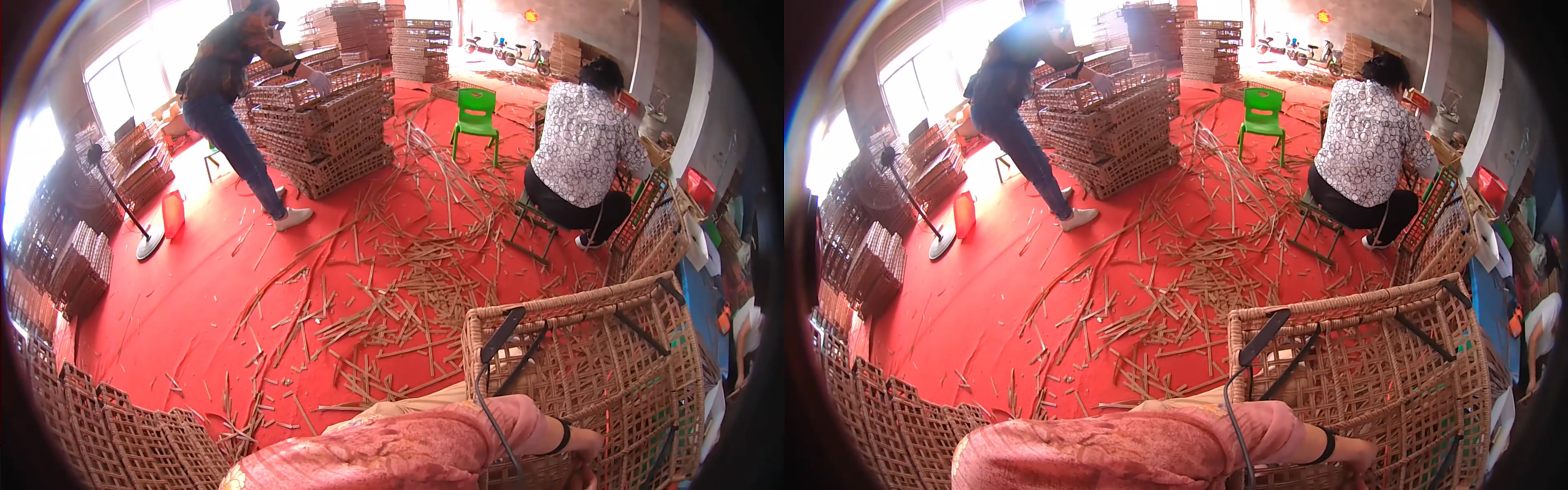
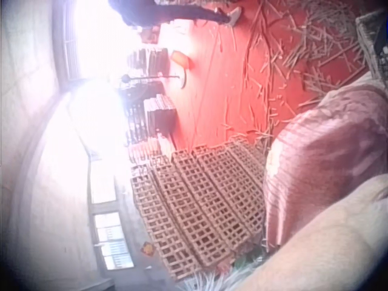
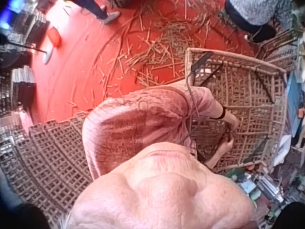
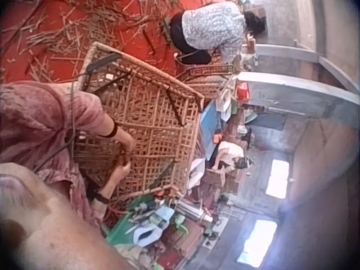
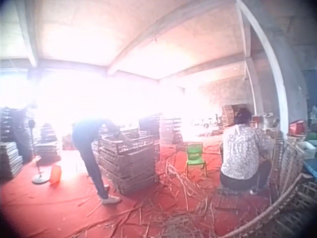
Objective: Weaving and assembling a large bamboo or wicker furniture basket using strips.
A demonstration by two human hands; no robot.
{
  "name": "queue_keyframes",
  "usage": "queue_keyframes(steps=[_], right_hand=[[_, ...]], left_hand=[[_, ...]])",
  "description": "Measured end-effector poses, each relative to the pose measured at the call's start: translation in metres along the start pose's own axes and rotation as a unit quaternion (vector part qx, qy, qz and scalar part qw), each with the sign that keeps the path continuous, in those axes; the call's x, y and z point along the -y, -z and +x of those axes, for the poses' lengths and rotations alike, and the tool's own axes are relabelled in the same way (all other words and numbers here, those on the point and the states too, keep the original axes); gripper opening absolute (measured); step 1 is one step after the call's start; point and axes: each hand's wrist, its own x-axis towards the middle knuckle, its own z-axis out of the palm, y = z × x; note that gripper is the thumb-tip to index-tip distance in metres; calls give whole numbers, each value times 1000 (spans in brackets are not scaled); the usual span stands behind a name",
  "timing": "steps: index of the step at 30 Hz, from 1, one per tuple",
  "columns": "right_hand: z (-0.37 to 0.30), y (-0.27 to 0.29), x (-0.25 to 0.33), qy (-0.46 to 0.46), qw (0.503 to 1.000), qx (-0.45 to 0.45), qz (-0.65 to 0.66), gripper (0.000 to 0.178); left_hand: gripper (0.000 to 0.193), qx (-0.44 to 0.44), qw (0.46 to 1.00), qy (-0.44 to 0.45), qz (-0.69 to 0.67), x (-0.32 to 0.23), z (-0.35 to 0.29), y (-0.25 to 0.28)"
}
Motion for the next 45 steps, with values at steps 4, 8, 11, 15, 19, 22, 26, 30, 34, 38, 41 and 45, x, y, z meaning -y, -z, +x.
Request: queue_keyframes(steps=[4,8,11,15,19,22,26,30,34,38,41,45], right_hand=[[-3,1,8,-9,1000,-2,24,40],[-4,2,13,-26,999,15,16,40],[-4,3,17,-26,999,10,21,40],[-7,5,28,-30,999,16,28,41],[-10,9,41,-28,999,22,8,42],[-11,8,45,-42,998,19,33,40],[-10,3,40,-35,991,27,129,37],[-9,5,35,-52,991,34,117,36],[-9,11,41,-106,991,58,64,37],[-9,10,51,-49,998,17,45,38],[-10,10,52,-66,996,19,62,38],[-9,8,41,-55,995,23,80,39]], left_hand=[[40,20,999,22,-21,5,9,-6],[38,4,1000,9,17,4,11,-4],[37,17,996,54,-73,-6,-3,5],[37,32,994,64,-77,-23,-28,29],[37,43,996,55,-47,-36,-46,51],[37,42,995,64,-60,-39,-50,54],[38,52,978,124,-160,-25,-29,35],[41,37,997,50,-51,-6,6,9],[43,17,992,63,-107,-8,8,0],[43,6,985,83,-153,-12,-17,16],[40,15,985,76,-152,-17,-26,26],[37,11,985,81,-152,-21,-31,30]])
